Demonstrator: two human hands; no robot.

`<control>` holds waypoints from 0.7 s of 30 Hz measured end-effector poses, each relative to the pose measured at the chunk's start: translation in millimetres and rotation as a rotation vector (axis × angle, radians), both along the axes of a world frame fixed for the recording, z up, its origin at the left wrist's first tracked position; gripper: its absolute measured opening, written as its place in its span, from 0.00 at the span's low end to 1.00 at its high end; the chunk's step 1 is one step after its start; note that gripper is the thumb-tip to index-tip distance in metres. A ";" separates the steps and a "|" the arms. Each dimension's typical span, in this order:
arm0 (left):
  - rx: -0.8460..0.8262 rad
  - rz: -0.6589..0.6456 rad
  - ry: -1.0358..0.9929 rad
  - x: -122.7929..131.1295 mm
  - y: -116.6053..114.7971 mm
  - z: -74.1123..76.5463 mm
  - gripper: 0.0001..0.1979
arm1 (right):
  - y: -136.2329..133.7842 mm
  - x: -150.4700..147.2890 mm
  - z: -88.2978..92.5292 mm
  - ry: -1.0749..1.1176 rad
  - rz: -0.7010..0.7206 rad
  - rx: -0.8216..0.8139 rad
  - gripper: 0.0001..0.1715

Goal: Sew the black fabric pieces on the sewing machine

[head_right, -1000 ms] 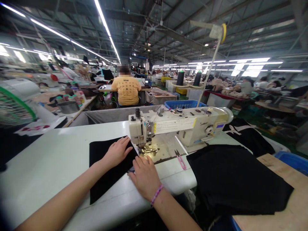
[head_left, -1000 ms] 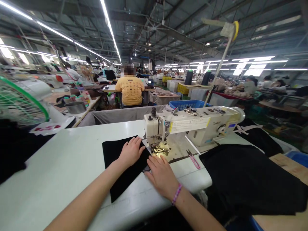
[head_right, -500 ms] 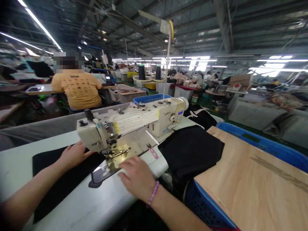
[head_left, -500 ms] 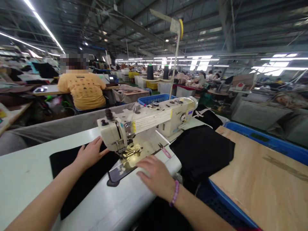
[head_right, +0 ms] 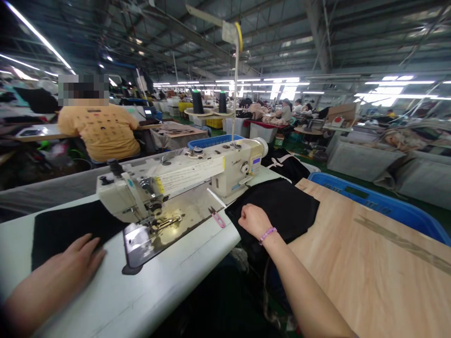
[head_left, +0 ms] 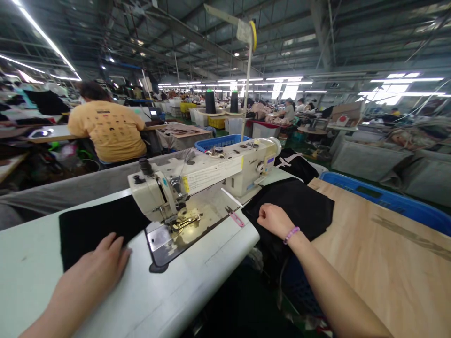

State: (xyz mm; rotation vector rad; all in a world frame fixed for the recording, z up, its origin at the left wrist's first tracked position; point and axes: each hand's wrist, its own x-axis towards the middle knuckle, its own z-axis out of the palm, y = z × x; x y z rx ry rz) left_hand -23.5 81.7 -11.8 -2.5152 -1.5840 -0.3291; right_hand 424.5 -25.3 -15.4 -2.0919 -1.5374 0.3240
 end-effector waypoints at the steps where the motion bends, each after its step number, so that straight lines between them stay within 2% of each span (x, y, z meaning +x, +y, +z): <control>1: 0.014 0.046 0.040 -0.4 3.7 5.0 0.27 | -0.5 3.8 -1.8 0.064 -0.005 0.010 0.13; 4: -0.007 0.099 0.021 8.1 -0.3 17.7 0.30 | -4.4 19.2 -8.1 0.294 -0.046 0.061 0.14; 8: -0.169 -0.018 -0.036 31.4 -29.3 22.3 0.26 | -10.9 45.6 -4.9 0.548 -0.223 0.276 0.15; 11: -0.231 -0.140 -0.073 46.7 -50.0 20.5 0.23 | -17.4 64.4 16.4 0.609 -0.394 0.521 0.18; 14: -0.102 -0.308 -0.188 64.2 -70.6 23.0 0.21 | -29.9 61.0 45.7 0.613 -0.414 0.675 0.16; 15: -0.044 -0.362 -0.240 72.1 -79.0 26.1 0.23 | -35.7 51.2 54.7 0.618 -0.371 0.684 0.14; 17: 0.044 -0.469 -0.340 91.3 -97.8 36.0 0.32 | -49.3 18.8 69.6 0.637 -0.168 0.577 0.12; 18: 0.059 -0.520 -0.383 101.7 -107.4 42.2 0.39 | -56.7 -1.7 75.3 0.655 -0.023 0.468 0.11; 19: 0.049 -0.558 -0.426 111.8 -116.4 48.9 0.45 | -63.9 -23.1 80.1 0.664 0.205 0.279 0.08; 20: 0.018 -0.587 -0.481 120.9 -124.4 55.9 0.47 | -70.6 -43.8 84.0 0.689 0.406 0.111 0.06; 21: -0.036 -0.607 -0.547 128.4 -131.0 63.1 0.43 | -76.4 -62.2 87.3 0.726 0.536 0.000 0.06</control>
